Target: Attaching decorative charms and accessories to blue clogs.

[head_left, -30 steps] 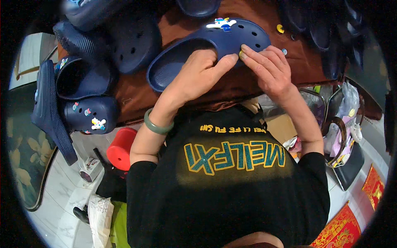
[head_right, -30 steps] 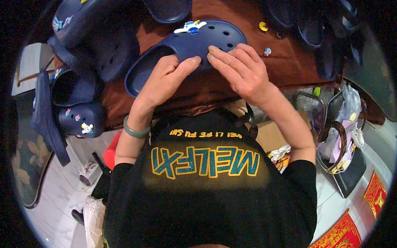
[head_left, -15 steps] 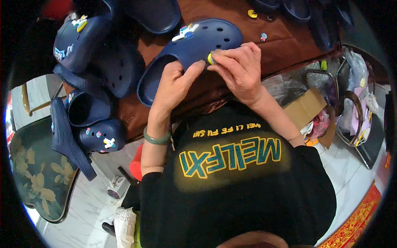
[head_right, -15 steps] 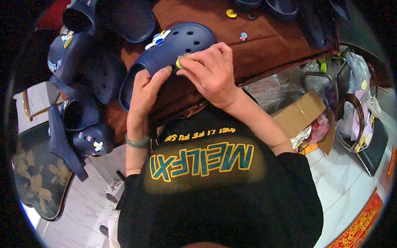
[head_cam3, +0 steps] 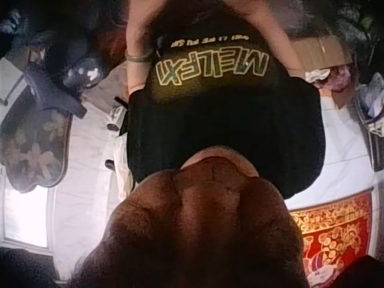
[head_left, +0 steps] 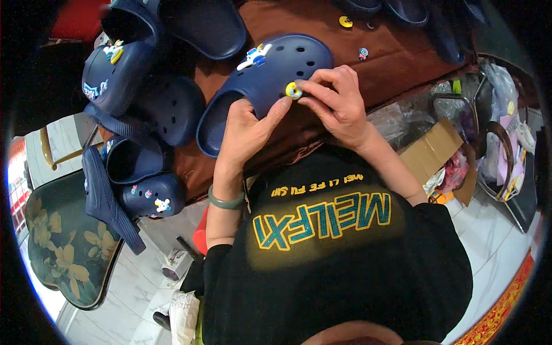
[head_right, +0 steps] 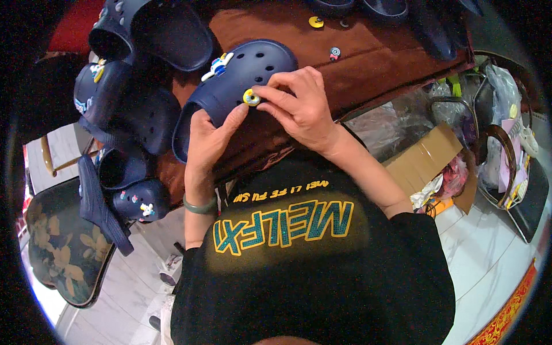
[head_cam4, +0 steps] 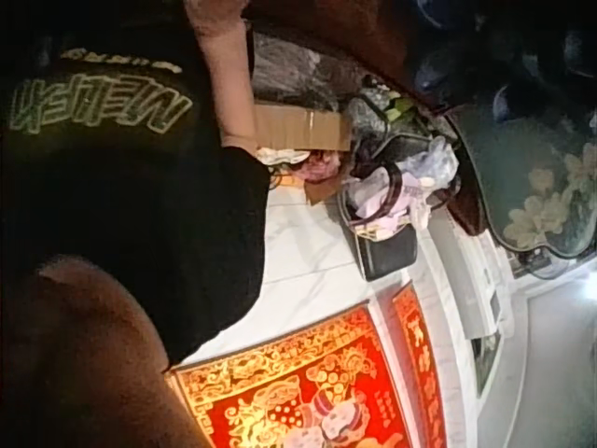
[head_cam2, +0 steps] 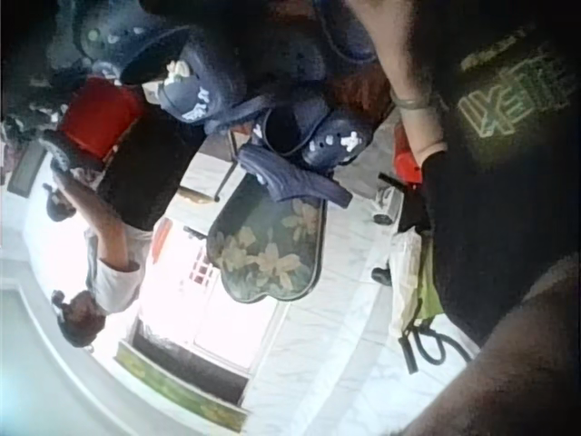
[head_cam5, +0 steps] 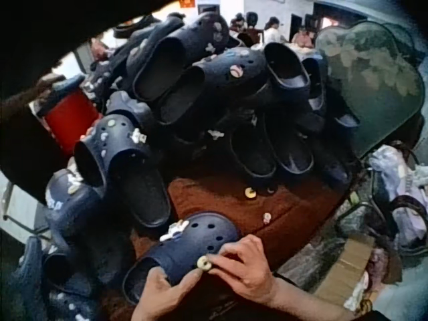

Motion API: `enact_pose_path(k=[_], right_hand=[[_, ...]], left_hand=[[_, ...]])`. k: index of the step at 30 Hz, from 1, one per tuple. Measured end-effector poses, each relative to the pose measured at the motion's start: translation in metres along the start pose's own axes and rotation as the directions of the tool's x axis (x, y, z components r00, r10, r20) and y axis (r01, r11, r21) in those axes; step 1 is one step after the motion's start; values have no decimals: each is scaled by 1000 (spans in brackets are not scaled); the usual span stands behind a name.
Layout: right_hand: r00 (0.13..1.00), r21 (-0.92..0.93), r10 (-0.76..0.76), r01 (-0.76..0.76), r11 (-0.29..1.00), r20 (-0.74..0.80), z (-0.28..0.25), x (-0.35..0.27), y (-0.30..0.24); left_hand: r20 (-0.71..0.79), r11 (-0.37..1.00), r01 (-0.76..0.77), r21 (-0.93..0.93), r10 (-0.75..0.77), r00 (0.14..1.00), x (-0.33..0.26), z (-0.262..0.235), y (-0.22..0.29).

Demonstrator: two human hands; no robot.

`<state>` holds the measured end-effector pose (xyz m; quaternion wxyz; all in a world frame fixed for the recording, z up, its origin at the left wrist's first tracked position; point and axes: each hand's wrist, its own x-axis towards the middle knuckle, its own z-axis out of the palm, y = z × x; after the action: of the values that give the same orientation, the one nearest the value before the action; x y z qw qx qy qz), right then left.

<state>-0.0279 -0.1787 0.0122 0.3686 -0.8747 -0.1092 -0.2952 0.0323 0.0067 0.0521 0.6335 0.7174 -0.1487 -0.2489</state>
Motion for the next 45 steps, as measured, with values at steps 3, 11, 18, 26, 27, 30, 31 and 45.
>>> enact_pose_path(k=[3,11,18,26,27,30,31,45], right_hand=[[998,-47,-56,55,997,-26,4,-3,-2],[999,-175,22,-26,984,-23,-27,-5,26],[955,-244,295,-296,924,-42,-60,-2,89],[867,-97,470,-459,883,165,-68,10,77],[869,-94,464,-454,886,173,-67,12,70],[881,299,411,-468,832,236,-57,24,46],[912,297,310,-384,874,268,-55,32,39],[563,174,185,-524,834,806,-40,99,64]], left_hand=[[-11,1000,-14,-26,13,1000,3,6,0],[-146,999,50,-14,-51,988,4,12,6],[-133,1000,21,1,-21,991,4,10,5],[-67,995,63,73,-58,996,5,4,1],[-77,995,64,71,-59,995,5,4,1],[-67,996,13,86,-8,998,5,3,-1],[-62,995,21,99,-15,998,6,2,-1],[-96,977,-139,163,156,983,10,3,-22]])
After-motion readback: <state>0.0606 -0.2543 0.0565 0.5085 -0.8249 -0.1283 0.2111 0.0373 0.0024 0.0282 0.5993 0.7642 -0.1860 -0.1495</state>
